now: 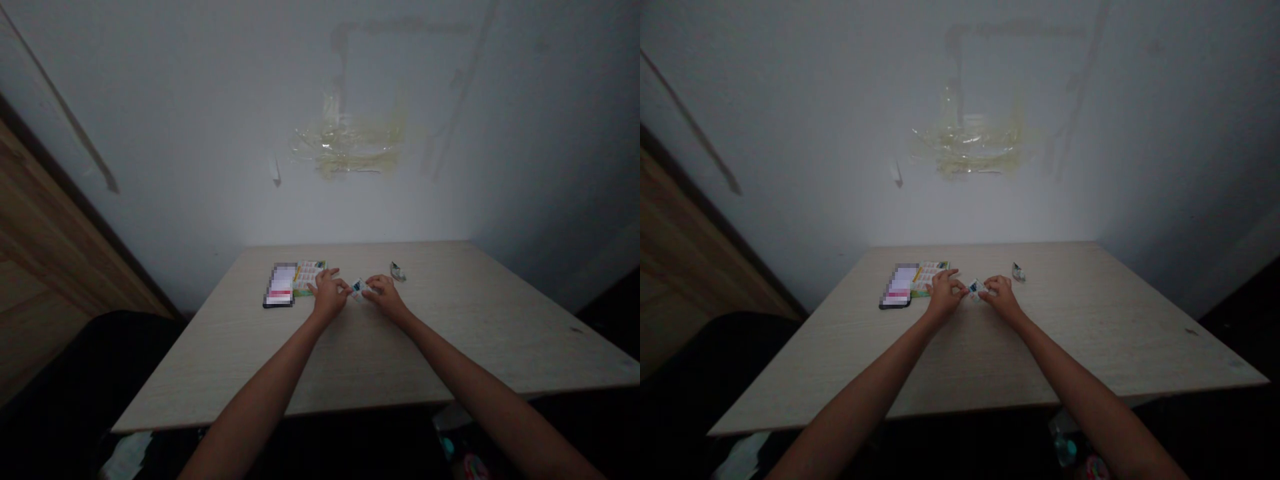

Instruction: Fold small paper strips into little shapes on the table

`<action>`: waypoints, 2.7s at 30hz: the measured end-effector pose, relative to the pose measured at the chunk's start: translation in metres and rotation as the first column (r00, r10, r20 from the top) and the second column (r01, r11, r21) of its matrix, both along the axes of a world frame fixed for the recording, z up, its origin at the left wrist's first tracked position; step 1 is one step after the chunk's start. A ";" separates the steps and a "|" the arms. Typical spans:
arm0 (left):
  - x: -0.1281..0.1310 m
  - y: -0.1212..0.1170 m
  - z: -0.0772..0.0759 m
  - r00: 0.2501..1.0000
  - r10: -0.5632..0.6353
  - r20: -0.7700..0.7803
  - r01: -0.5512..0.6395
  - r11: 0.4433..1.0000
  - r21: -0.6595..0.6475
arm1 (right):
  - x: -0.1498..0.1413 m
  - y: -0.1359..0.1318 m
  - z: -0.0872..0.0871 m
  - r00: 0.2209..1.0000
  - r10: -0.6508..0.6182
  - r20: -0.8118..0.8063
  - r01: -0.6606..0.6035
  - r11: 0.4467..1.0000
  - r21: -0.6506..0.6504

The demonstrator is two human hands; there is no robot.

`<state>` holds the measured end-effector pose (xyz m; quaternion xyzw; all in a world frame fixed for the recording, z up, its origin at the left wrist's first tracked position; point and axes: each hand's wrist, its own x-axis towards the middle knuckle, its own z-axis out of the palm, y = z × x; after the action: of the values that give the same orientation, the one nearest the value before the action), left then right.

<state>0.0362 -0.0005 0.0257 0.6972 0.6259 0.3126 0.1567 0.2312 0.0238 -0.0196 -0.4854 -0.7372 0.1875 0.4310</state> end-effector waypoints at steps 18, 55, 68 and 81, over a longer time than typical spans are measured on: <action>0.005 -0.001 -0.003 0.999 0.029 0.020 -0.029 1.000 0.001 | 0.003 0.007 -0.001 0.998 -0.025 0.053 0.027 0.998 -0.050; 0.009 0.002 -0.014 0.994 -0.082 -0.075 0.084 0.996 0.034 | -0.003 -0.005 -0.004 0.976 0.026 0.218 -0.063 0.984 0.164; 0.008 0.000 -0.015 0.991 -0.112 -0.079 0.115 0.993 0.028 | -0.002 -0.004 -0.001 0.963 0.013 0.269 -0.046 0.992 0.115; 0.016 -0.001 -0.014 0.988 -0.144 -0.054 0.146 0.989 0.039 | -0.005 -0.003 -0.002 0.951 -0.014 0.309 -0.019 0.994 0.105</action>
<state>0.0521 -0.0011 0.0117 0.7517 0.5706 0.2957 0.1480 0.2260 0.0206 -0.0214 -0.4842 -0.8051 0.0704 0.3354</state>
